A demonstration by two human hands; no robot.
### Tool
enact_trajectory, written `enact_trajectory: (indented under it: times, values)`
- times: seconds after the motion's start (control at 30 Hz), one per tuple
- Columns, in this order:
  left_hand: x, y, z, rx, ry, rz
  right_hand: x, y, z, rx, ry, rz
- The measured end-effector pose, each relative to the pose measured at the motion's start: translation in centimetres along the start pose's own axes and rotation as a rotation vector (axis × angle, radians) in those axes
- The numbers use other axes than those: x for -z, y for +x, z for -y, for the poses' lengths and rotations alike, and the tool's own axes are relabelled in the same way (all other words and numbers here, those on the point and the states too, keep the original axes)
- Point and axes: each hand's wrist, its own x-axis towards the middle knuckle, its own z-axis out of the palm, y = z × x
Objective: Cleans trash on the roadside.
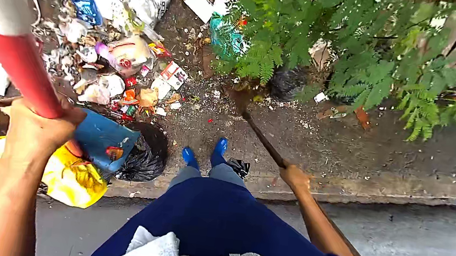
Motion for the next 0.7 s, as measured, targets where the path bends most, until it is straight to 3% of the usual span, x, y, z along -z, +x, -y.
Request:
enact_trajectory:
  times: [0.1, 0.2, 0.33, 0.47, 0.6, 0.7]
  values:
    - [0.5, -1.0, 1.3, -0.072, -0.024, -0.084, 2.0, -1.1, -3.8, 0.138, 0.076, -0.059]
    - [0.5, -2.7, 1.7, -0.052, -0.098, -0.127, 4.2, -3.7, -6.3, 0.062, 0.076, -0.158]
    - [-0.3, -4.6, 1.6, -0.068, -0.262, -0.203, 2.2, -3.6, -1.0, -0.079, -0.008, -0.19]
    - [-1.5, -5.7, 1.6, -0.04, -0.369, -0.228, -0.4, -0.4, 1.7, 0.041, -0.028, 0.001]
    - [-2.4, -6.8, 2.7, -0.009, -0.508, -0.245, 2.1, -2.4, -4.7, 0.141, 0.109, -0.075]
    - [-2.8, -8.2, 3.2, 0.012, -0.567, -0.29, 3.6, -5.2, -5.4, 0.041, 0.035, -0.185]
